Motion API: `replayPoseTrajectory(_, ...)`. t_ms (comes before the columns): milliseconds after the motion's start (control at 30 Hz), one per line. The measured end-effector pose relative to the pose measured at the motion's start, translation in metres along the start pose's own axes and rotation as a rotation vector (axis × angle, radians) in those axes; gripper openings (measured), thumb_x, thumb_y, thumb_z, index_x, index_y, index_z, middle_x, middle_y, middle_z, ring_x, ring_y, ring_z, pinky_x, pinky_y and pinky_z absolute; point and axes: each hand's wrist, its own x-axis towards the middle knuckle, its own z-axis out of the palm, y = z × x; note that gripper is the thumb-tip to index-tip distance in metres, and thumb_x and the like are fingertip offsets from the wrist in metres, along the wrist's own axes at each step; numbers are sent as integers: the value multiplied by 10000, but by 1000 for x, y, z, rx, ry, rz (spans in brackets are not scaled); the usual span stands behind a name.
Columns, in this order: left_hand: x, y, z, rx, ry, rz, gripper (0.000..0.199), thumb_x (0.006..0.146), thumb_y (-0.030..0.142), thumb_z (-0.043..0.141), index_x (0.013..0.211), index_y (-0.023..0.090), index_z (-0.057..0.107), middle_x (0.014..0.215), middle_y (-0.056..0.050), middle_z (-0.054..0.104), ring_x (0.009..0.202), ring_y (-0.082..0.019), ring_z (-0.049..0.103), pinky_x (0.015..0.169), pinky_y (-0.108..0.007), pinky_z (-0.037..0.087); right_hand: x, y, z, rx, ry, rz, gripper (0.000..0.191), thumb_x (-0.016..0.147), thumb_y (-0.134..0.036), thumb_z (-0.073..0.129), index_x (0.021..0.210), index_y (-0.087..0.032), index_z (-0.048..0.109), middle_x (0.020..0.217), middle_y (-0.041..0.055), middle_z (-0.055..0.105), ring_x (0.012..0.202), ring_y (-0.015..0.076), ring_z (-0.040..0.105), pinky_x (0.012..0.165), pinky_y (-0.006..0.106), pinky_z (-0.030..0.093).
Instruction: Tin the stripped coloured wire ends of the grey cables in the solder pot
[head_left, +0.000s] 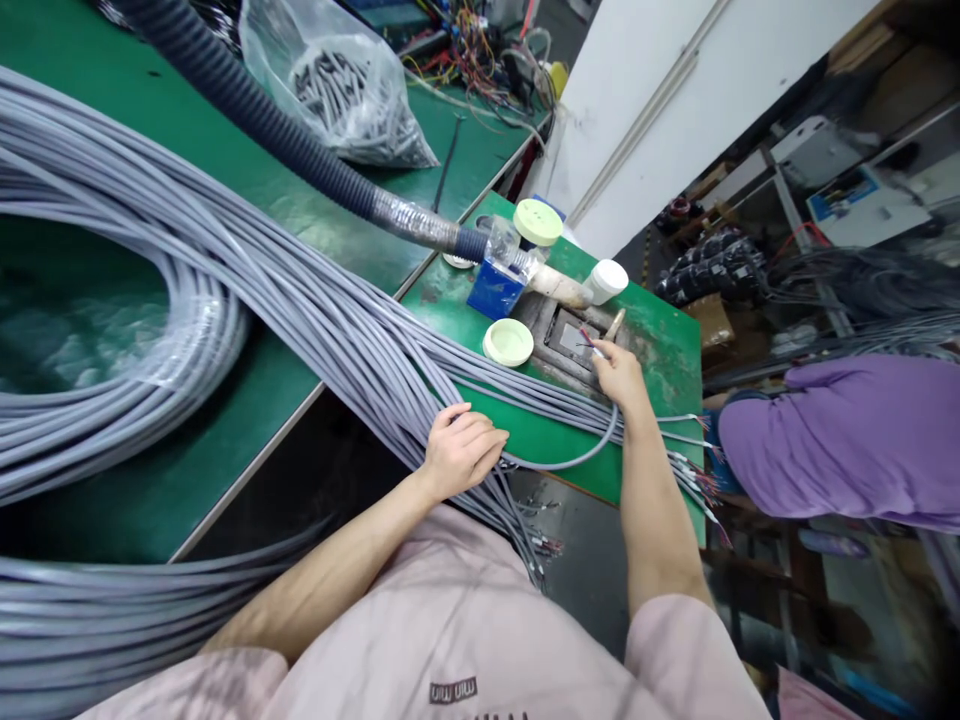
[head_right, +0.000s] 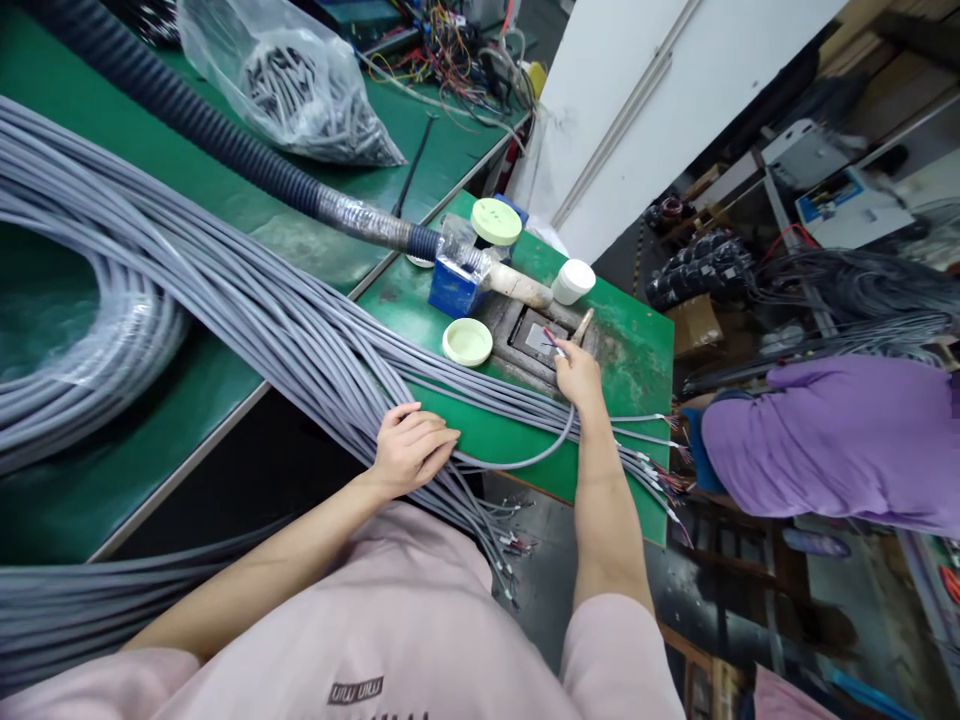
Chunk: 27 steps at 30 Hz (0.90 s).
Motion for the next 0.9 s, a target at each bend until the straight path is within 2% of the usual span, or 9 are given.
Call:
replayPoseTrajectory(333, 1, 0, -1, 20, 4, 15, 128, 821, 175, 624, 943, 215, 631, 796, 13, 724, 807, -132, 672, 960, -359, 380, 4, 0, 5, -43, -10, -16, 418, 771, -213, 498, 1135, -168, 698, 1119, 103, 720, 1001, 272, 660, 909, 414, 492)
replayPoseTrajectory(667, 0, 0, 0, 1, 4, 6, 136, 832, 184, 603, 953, 229, 645, 799, 16, 725, 817, -135, 671, 967, -362, 376, 2, 9, 1, -37, 1, -32, 420, 777, -232, 498, 1142, -154, 692, 1127, 115, 717, 920, 261, 680, 890, 420, 505)
replayPoseTrajectory(900, -1, -1, 1, 5, -13, -8, 125, 841, 196, 591, 944, 235, 650, 801, 14, 726, 819, -137, 673, 969, -365, 378, 1, 1, -2, -86, -36, 10, 421, 795, -216, 495, 1168, -164, 681, 1164, 110, 704, 1022, 271, 666, 934, 409, 494)
